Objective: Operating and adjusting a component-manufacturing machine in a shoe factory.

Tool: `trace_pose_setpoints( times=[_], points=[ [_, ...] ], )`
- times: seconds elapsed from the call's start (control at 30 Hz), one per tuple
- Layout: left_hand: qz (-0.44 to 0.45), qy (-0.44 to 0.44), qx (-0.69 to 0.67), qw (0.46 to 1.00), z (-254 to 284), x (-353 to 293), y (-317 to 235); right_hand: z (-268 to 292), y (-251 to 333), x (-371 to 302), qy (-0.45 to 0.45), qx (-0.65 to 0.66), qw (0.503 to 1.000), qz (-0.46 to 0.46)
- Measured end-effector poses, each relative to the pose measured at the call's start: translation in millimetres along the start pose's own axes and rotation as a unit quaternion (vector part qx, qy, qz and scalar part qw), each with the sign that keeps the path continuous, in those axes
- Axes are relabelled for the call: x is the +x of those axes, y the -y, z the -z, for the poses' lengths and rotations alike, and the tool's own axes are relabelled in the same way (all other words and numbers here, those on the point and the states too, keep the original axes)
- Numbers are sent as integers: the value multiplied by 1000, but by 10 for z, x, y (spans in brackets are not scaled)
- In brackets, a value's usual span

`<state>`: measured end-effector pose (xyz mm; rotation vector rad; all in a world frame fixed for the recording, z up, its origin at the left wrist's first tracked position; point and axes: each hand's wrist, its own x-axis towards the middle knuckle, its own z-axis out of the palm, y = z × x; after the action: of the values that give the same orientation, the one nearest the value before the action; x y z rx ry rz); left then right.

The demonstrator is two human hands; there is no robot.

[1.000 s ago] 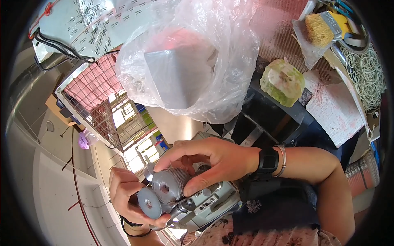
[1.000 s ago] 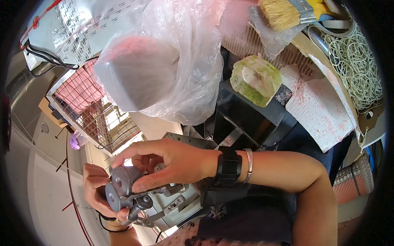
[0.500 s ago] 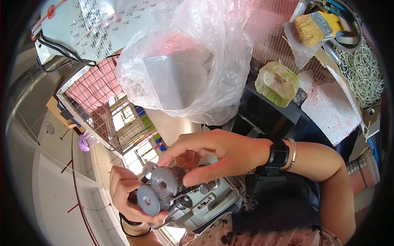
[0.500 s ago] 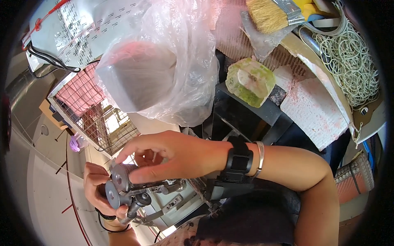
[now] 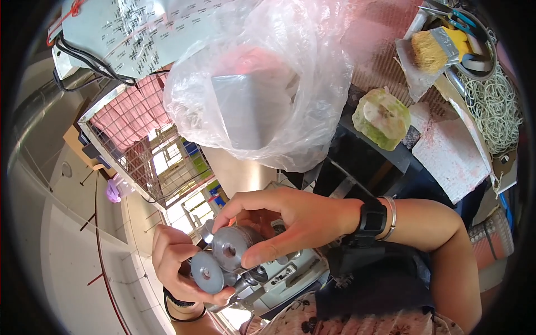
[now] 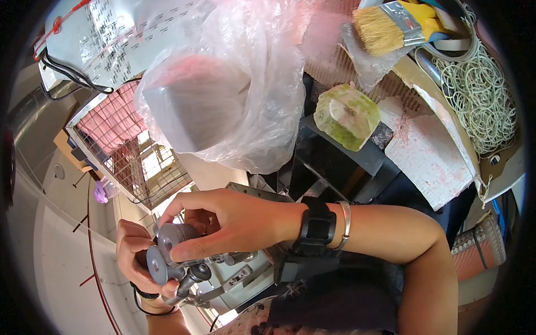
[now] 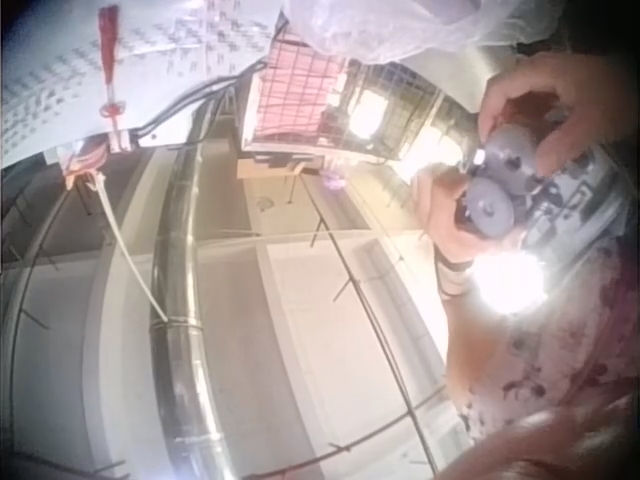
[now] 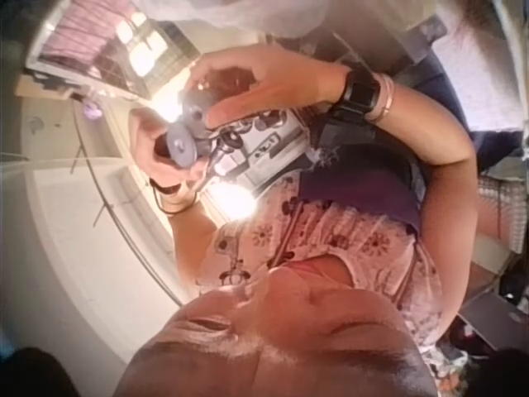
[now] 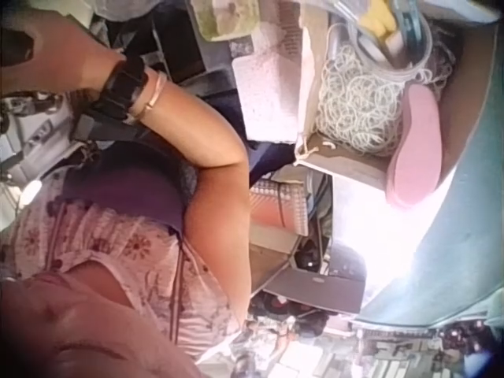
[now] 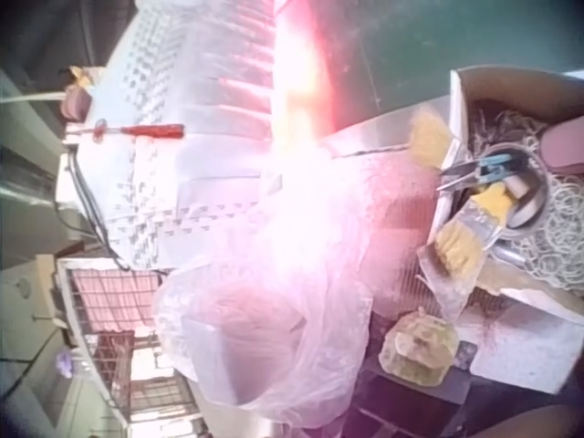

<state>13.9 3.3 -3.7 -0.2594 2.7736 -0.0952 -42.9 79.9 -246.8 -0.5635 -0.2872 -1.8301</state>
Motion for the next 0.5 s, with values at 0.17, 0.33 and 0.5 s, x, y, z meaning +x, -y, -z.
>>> trace_pose_setpoints(
  times=[0.17, 0.33, 0.5],
  points=[
    [-3, 3, -2, 1000, 1, 1, -5, 56, 6, 16, -20, -109, 993, 50],
    [-9, 7, 1, 1000, 7, -1, -1, 115, -42, 31, -4, -78, 995, 65],
    [1, 11, 22, 1000, -10, -26, 2, 160, -61, 8, 2, -27, 997, 73]
  ],
)
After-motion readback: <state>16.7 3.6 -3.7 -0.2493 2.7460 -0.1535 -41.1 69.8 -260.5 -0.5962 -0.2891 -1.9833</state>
